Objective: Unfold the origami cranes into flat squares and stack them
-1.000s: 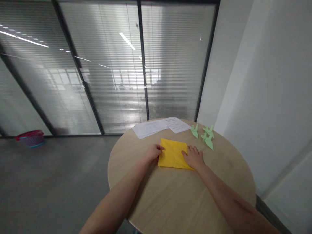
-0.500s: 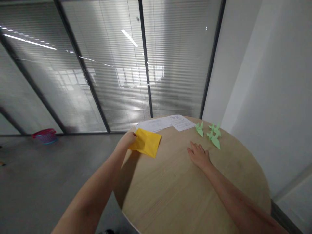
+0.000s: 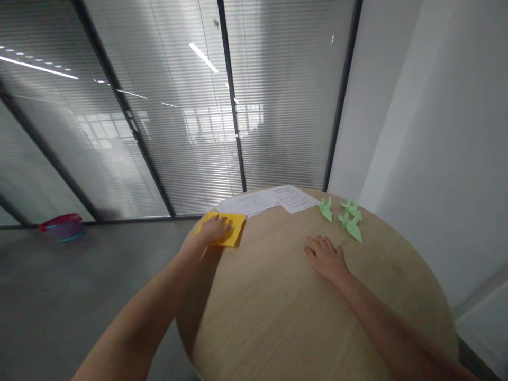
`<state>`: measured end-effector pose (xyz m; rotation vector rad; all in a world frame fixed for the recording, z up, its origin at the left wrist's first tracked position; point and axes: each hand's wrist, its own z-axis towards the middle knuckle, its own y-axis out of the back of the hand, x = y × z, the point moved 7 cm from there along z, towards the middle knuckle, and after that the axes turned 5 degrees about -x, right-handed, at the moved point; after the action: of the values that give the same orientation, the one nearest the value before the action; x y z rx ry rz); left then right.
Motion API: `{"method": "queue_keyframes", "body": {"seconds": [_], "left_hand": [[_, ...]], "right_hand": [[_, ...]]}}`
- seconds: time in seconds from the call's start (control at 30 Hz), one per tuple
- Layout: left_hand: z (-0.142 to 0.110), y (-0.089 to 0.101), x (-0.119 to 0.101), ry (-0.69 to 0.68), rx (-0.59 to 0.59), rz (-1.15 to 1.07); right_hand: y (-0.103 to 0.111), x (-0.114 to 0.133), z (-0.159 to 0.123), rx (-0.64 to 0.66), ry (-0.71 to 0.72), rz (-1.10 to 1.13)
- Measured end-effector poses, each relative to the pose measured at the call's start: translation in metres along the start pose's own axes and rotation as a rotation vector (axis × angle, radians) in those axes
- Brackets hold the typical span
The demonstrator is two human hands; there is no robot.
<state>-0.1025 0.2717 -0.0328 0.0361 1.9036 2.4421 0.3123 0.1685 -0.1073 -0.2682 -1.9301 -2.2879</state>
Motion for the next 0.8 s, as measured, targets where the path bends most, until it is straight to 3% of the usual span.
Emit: {"method": "queue_keyframes", "body": {"seconds": [0.13,0.37,0.47,0.63,0.8], "left_hand": [[-0.005,-0.027,-0.013,0.045,0.092,0.008],[-0.003,-0.027,-0.013,0.076,0.137,0.015],[-0.005,-0.014,-0.016,0.078,0.048,-0.01],[-0.016,0.023,-0.029,0.049,-0.108,-0.093],[-0.017,0.068,-0.073,-0.015,-0.231,-0.268]], "right_hand": [[0.005,0.0,-0.002,-0.027,-0.002,-0.017],[0.014,0.006,-0.002,-0.028,-0.017,0.022],[0.018,0.008,0.0,-0.053,-0.013,0.058],[0.019,0.002,0.005,-0.106,-0.055,0.161],[0.024,-0.012,0.01,-0.241,-0.062,0.43]]}}
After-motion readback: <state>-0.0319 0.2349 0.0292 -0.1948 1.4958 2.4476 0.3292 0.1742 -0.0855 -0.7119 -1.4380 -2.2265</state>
